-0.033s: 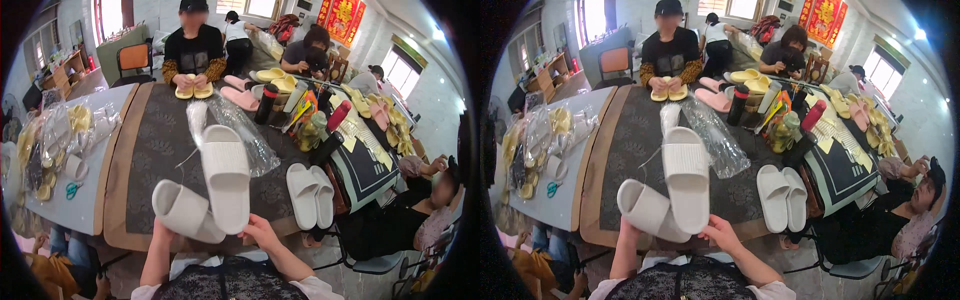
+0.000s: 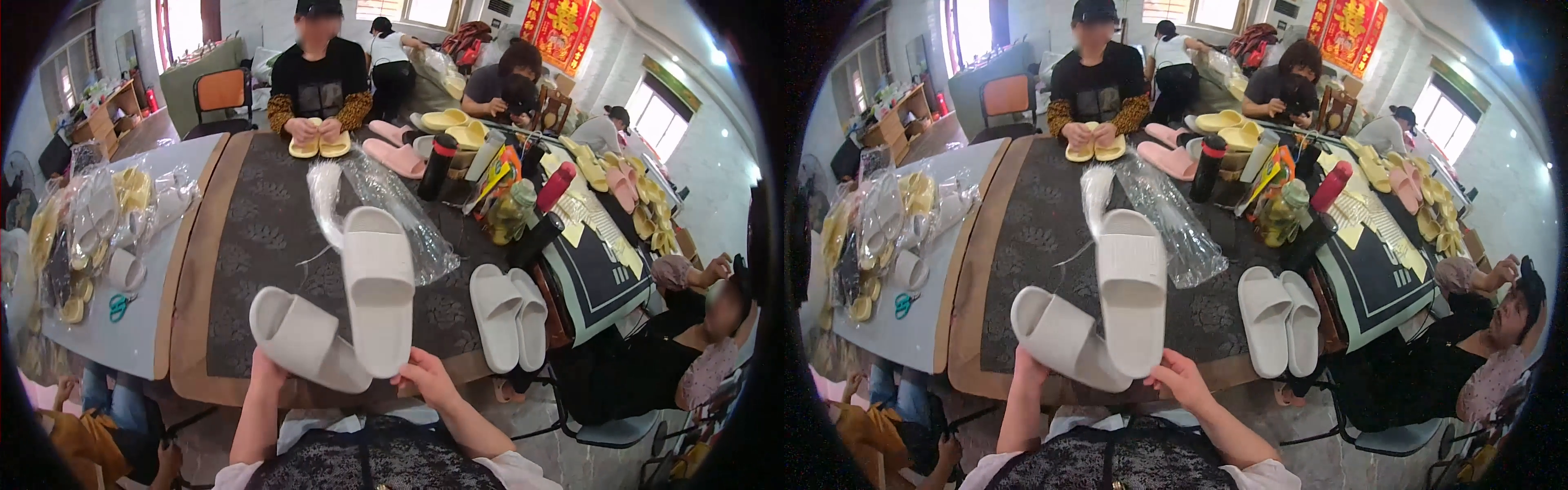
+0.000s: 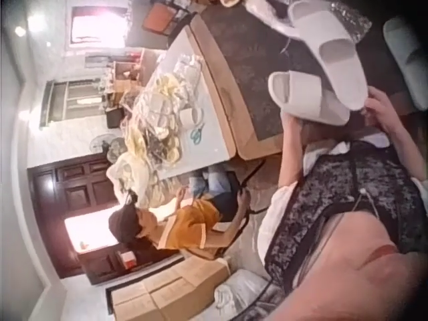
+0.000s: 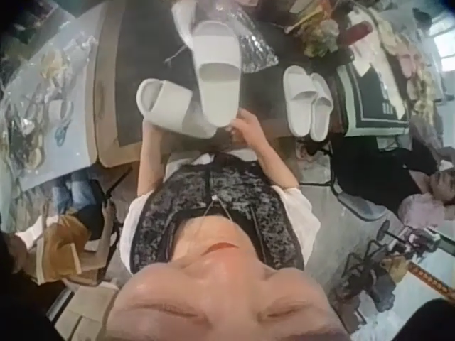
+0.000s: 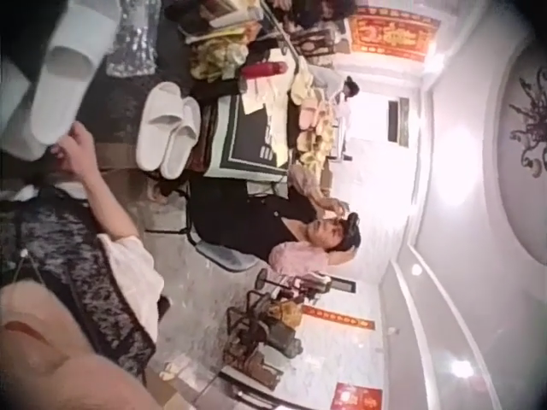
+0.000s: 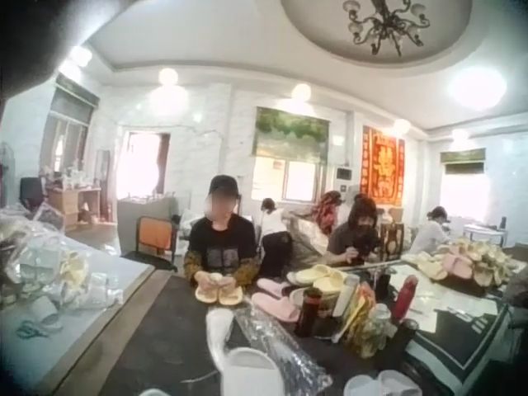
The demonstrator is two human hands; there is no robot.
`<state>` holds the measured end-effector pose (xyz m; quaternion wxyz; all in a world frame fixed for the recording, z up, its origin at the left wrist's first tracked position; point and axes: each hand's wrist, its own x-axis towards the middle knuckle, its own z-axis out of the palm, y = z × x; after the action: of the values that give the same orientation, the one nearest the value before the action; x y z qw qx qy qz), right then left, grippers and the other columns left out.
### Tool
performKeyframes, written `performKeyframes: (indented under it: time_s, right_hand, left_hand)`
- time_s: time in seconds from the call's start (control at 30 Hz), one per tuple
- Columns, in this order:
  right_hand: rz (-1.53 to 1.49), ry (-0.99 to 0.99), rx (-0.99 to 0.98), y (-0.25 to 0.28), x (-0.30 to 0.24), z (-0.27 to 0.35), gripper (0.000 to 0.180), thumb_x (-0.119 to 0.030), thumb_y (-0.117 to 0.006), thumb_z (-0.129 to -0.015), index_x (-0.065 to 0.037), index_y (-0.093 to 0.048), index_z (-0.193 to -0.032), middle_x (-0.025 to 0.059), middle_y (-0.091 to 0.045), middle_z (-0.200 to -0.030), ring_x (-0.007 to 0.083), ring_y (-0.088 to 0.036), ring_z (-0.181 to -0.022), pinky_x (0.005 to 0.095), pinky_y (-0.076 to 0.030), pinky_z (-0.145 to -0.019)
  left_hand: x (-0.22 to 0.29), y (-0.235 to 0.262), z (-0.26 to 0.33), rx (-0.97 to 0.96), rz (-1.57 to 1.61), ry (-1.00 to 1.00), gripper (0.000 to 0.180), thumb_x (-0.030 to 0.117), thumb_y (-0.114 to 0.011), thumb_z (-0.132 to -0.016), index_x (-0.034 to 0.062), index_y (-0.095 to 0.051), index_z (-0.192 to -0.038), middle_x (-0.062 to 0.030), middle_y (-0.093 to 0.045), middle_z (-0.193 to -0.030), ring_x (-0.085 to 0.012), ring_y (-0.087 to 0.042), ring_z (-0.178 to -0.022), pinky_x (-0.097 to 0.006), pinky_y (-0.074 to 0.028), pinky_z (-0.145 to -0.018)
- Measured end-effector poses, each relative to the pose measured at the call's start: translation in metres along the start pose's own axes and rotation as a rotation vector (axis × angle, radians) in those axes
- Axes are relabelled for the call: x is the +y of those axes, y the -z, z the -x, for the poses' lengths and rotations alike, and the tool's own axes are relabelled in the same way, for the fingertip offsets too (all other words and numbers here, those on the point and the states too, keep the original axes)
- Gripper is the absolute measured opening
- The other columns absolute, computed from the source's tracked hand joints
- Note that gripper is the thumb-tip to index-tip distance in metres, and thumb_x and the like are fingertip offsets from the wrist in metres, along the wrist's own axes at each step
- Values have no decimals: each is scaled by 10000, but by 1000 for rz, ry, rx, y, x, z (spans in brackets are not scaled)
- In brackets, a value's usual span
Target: Inspecting and pairing foam slippers at a manufacturing table.
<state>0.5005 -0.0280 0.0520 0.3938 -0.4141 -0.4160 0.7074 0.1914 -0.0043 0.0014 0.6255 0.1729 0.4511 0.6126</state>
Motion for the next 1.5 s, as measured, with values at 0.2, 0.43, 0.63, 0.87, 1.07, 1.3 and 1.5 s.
performKeyframes:
  time_s: [0.2,0.43,0.63,0.87,1.07,1.3,1.5]
  right_hand:
    - [141,-39,69,26,34,-2,257,-146,-590,-911,-5,-595,-1125,20,-640,-860,79,-608,-739,207,-453,-622]
    - [245,-186,20,33,44,0,300,-154,-579,-918,4,-572,-1172,38,-652,-889,89,-624,-731,224,-452,-591]
    - [433,-178,31,20,32,23,466,-253,-635,-899,-21,-507,-1281,60,-678,-809,145,-654,-686,285,-489,-595]
    - [1139,183,328,15,-37,0,295,-302,-771,-759,-81,-685,-934,4,-610,-614,102,-577,-549,270,-466,-541]
    - [1103,569,164,-4,-60,-109,205,-251,-680,-826,-82,-682,-942,76,-631,-844,224,-623,-754,342,-495,-677]
    - [1465,343,179,-27,-11,-196,188,-258,-670,-759,-116,-707,-876,104,-634,-910,297,-638,-858,401,-512,-775]
    - [1187,387,256,-23,0,-185,153,-245,-654,-747,-125,-701,-830,91,-649,-868,279,-646,-791,389,-514,-716]
  left_hand:
    - [13,-12,-1,33,-28,-114,563,318,-514,-953,71,-339,-1427,-92,-526,-1291,-224,-503,-1210,-389,-413,-983]
    - [-4,-15,-7,-45,-1529,-621,946,251,-761,-684,58,-265,-1466,-275,-244,-1497,-444,-206,-1380,-504,-204,-1133]
    - [19,-21,-10,-352,-1475,-502,866,181,-702,-693,103,-303,-1458,-211,-273,-1513,-434,-206,-1393,-485,-218,-1141]
    - [21,-20,10,-437,-1556,-483,860,217,-720,-713,138,-303,-1461,-222,-292,-1499,-451,-222,-1380,-485,-239,-1137]
    - [38,-51,1,-354,-1635,-584,633,340,-713,-768,54,-512,-1296,-237,-422,-1398,-426,-328,-1331,-472,-304,-1100]
    - [31,-93,-48,-275,-1665,-576,343,311,-651,-810,41,-664,-1021,-169,-663,-1020,-343,-597,-1006,-435,-485,-870]
    - [-1,-96,-85,-127,-1545,-443,262,314,-627,-812,85,-712,-905,-141,-688,-865,-335,-657,-826,-431,-518,-753]
